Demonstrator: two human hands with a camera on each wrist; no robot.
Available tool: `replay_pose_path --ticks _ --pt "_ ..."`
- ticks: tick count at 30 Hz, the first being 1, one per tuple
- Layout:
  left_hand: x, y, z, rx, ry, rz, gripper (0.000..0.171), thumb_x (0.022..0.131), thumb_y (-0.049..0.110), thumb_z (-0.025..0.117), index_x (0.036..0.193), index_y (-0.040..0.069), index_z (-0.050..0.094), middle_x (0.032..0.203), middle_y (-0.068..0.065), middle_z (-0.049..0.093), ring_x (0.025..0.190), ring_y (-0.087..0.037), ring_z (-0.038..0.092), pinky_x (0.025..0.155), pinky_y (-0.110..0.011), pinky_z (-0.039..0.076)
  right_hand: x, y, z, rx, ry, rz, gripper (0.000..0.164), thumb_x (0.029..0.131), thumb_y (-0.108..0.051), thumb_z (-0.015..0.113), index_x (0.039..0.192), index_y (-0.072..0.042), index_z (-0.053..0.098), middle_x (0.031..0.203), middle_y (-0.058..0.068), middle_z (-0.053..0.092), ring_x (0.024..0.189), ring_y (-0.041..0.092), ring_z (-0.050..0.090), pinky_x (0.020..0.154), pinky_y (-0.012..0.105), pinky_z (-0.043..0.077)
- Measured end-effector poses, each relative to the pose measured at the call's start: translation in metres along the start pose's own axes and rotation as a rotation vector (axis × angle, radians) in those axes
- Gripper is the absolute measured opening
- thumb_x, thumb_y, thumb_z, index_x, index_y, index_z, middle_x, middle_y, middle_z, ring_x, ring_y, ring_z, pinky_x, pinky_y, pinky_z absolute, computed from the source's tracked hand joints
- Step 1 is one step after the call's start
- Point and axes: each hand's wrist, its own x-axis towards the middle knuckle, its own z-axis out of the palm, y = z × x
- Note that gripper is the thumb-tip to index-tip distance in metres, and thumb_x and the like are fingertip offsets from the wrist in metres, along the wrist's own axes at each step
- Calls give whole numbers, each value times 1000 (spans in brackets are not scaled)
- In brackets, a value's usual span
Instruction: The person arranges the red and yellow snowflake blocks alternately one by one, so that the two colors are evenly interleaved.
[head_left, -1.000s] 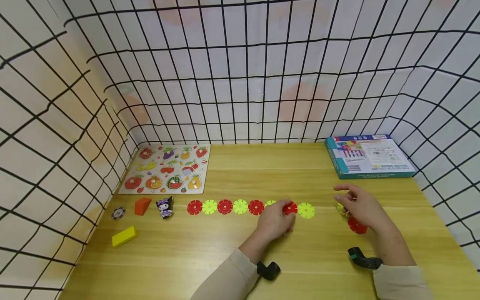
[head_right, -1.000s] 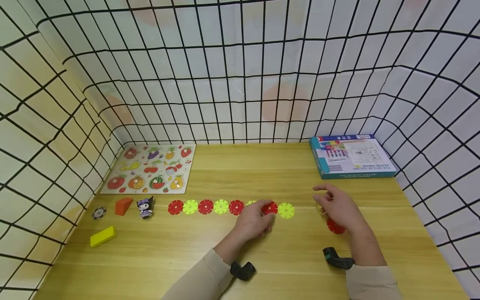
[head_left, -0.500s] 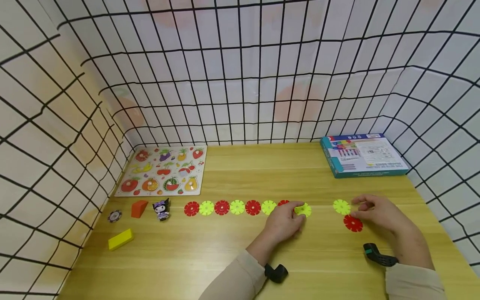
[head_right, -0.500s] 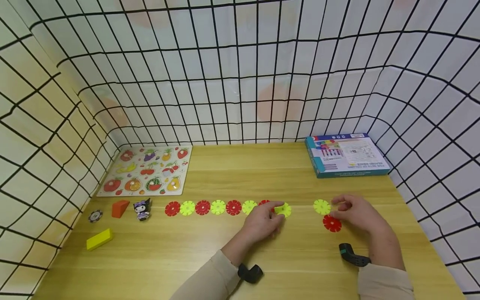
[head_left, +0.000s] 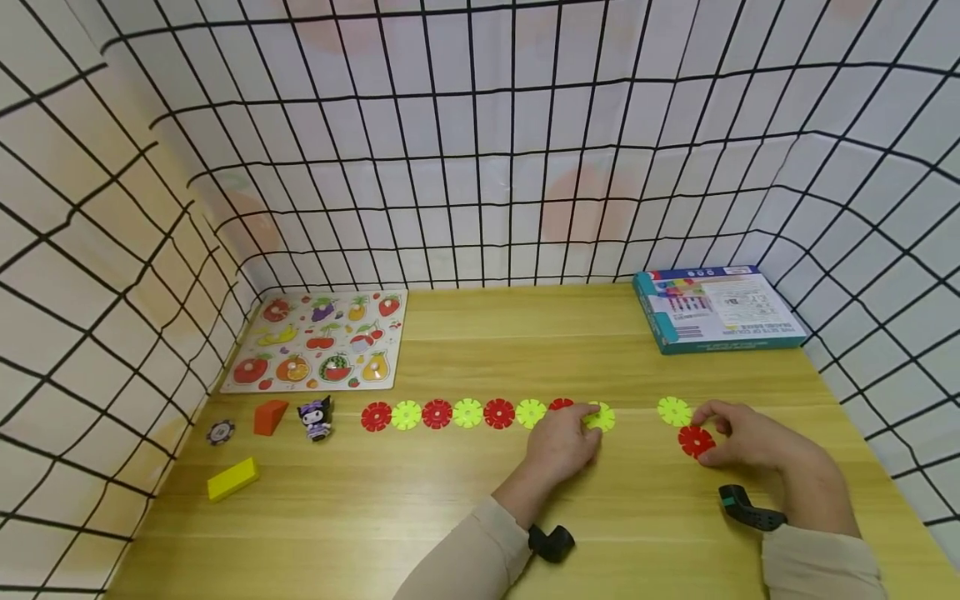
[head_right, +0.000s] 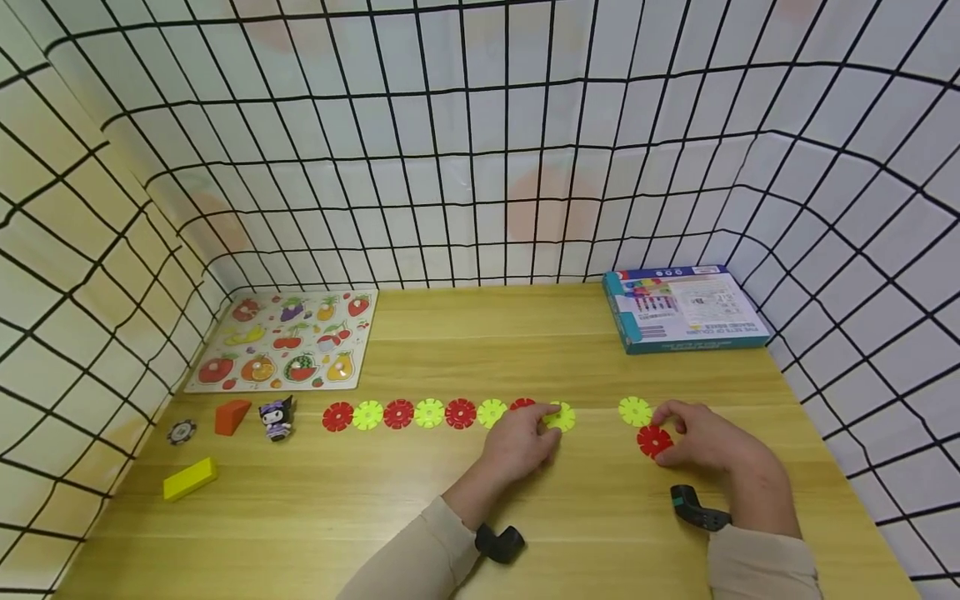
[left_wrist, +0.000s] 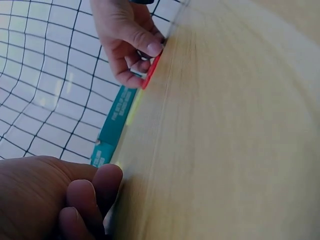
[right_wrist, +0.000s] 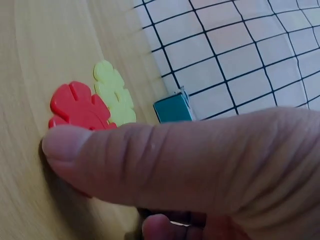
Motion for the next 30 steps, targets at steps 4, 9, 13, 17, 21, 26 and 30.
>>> replay_pose_path --ticks 4,9,13,17,21,26,30 --pt "0 -1 -1 -10 -7 -6 35 86 29 60 121 32 61 41 16 47 50 -2 47 49 -23 38 1 -3 0 -20 9 -8 54 68 -36 79 110 -16 52 105 17 45 91 33 43 72 45 41" --pt "0 0 -2 -9 -14 -21 34 86 29 60 121 32 61 41 16 47 47 -3 47 47 -24 38 1 -3 1 14 24 -8 50 68 -34 80 103 -16 50 98 13 44 87 29 42 66 37 37" --pt "0 1 -2 -15 -19 -29 34 86 29 61 121 32 61 41 15 48 43 -4 47 45 -25 37 -1 -2 1 95 49 -29 42 73 -31 77 97 -11 49 84 9 45 78 25 43 60 31 34" --pt "0 2 -3 -28 -29 -31 34 86 28 61 121 32 61 40 15 48 39 -5 47 42 -25 37 -5 -5 -2 152 58 -59 35 80 -31 71 99 -9 51 78 8 47 75 23 45 59 29 36" --pt "0 2 -3 -32 -29 -21 34 86 28 61 121 31 61 40 15 47 38 -4 46 42 -25 36 -2 -18 -1 149 95 -68 36 82 -39 68 103 -13 55 79 7 49 75 22 47 59 29 37" --pt "1 1 -2 -31 -25 -18 35 87 28 61 122 30 60 40 15 48 39 -4 47 43 -25 37 9 -40 9 141 168 -110 37 83 -41 66 104 -13 56 78 7 50 69 21 47 55 28 37" --pt "1 1 -2 -35 -36 -32 36 87 29 61 122 32 60 41 14 48 39 -5 47 45 -25 38 17 -53 20 225 208 -100 36 85 -36 66 109 -11 55 81 10 54 65 22 53 55 28 45"
